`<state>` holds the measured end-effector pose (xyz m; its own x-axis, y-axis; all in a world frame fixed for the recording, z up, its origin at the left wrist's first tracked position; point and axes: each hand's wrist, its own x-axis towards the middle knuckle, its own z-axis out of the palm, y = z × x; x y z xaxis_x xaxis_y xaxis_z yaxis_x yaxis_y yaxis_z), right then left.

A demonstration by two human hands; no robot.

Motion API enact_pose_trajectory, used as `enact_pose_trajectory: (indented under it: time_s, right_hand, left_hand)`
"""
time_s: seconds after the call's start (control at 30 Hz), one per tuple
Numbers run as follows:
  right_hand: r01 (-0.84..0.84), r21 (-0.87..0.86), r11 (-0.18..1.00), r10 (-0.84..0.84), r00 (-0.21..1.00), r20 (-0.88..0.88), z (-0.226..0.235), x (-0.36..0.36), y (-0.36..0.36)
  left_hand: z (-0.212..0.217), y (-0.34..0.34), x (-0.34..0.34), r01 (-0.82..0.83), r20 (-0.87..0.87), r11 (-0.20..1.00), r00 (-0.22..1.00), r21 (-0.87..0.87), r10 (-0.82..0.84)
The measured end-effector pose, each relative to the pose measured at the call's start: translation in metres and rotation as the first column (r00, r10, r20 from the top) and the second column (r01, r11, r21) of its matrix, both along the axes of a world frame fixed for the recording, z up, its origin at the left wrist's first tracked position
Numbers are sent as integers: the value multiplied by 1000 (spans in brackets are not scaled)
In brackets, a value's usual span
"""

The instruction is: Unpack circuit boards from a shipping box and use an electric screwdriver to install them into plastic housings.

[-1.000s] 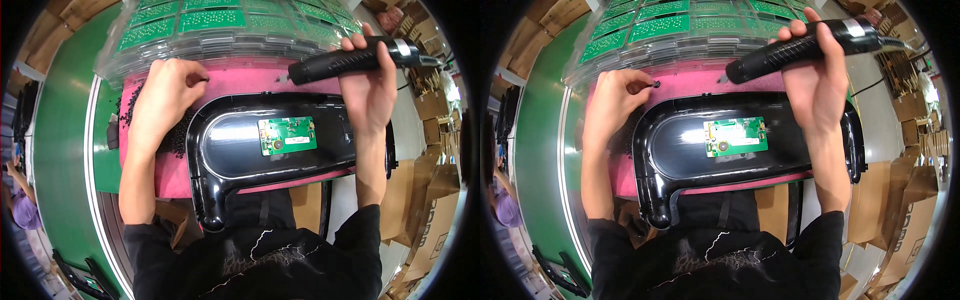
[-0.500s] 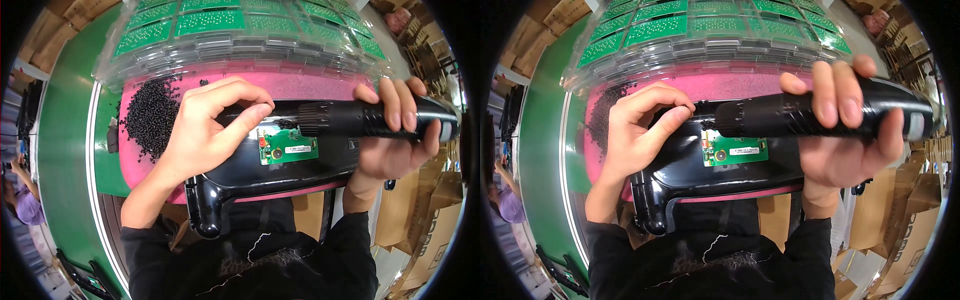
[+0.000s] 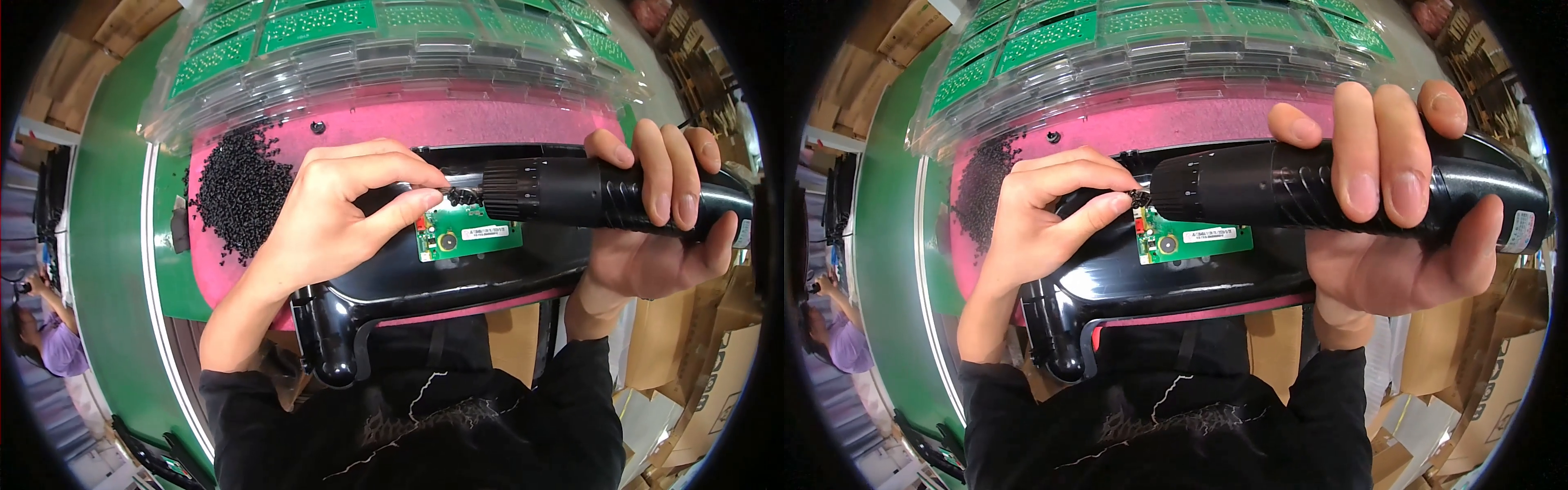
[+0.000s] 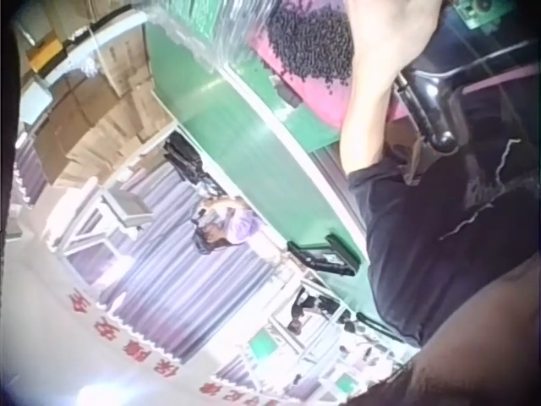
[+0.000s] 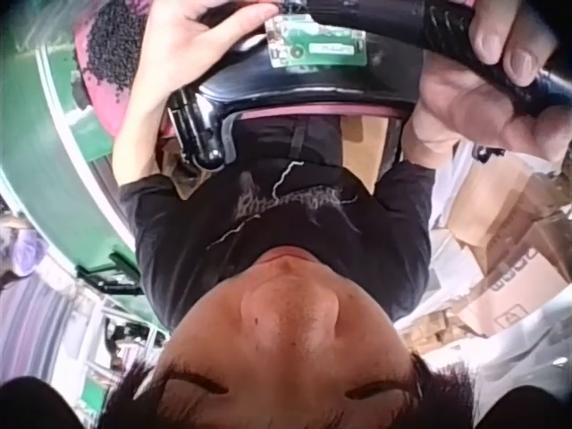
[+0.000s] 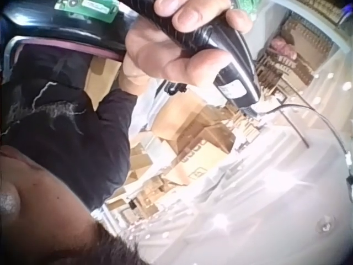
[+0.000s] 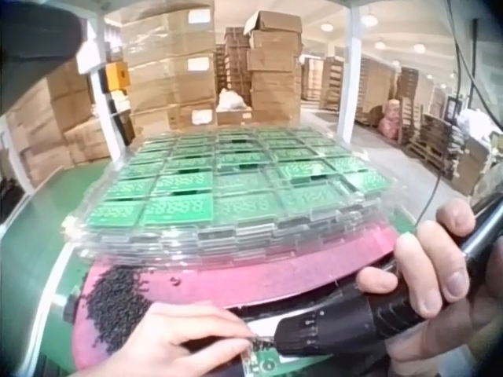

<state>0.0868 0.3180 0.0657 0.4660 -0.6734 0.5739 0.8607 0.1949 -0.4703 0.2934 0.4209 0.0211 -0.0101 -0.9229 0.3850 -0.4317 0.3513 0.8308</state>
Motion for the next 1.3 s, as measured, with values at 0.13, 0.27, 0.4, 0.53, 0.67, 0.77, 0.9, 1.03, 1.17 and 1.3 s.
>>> enact_pose_trajectory:
  time_s: [0.13,0.27,0.4,0.53,0.67,0.77,0.9,1.03,1.17,1.3]
  right_hand:
    - [-18,-43,999,17,1000,-17,-2,1,0]
    - [-7,-96,995,-5,993,-117,-5,3,-1]
    - [-44,-185,982,7,981,-194,-11,3,-6]
    - [13,-205,979,-48,985,-166,-11,-6,-7]
    - [70,-237,969,-99,989,-113,-6,-9,-6]
    - [397,-36,917,-396,897,-194,1,-9,13]
    - [349,-234,907,-411,855,-318,9,-5,9]
    - [277,-409,870,-450,785,-425,11,-3,4]
    - [245,-389,888,-408,809,-422,1,-10,-11]
    - [214,-383,899,-377,823,-425,-4,-10,-18]
  left_hand:
    - [0,-1,-2,-4,64,1000,998,-29,6]
    - [-1,-6,-8,-53,290,964,948,-262,131]
    - [-1,-6,-7,-14,451,916,867,-401,211]
    - [-1,-6,-8,-58,386,858,876,-511,289]
    - [-2,-5,0,-205,237,840,902,-502,361]
    - [3,-3,-8,-99,246,968,957,-231,157]
    - [-5,-1,-11,147,295,986,948,-73,-120]
    - [-7,-1,-9,236,365,969,899,67,-244]
    - [-9,0,-9,215,384,969,890,120,-246]
    - [-8,2,-10,180,295,969,929,170,-225]
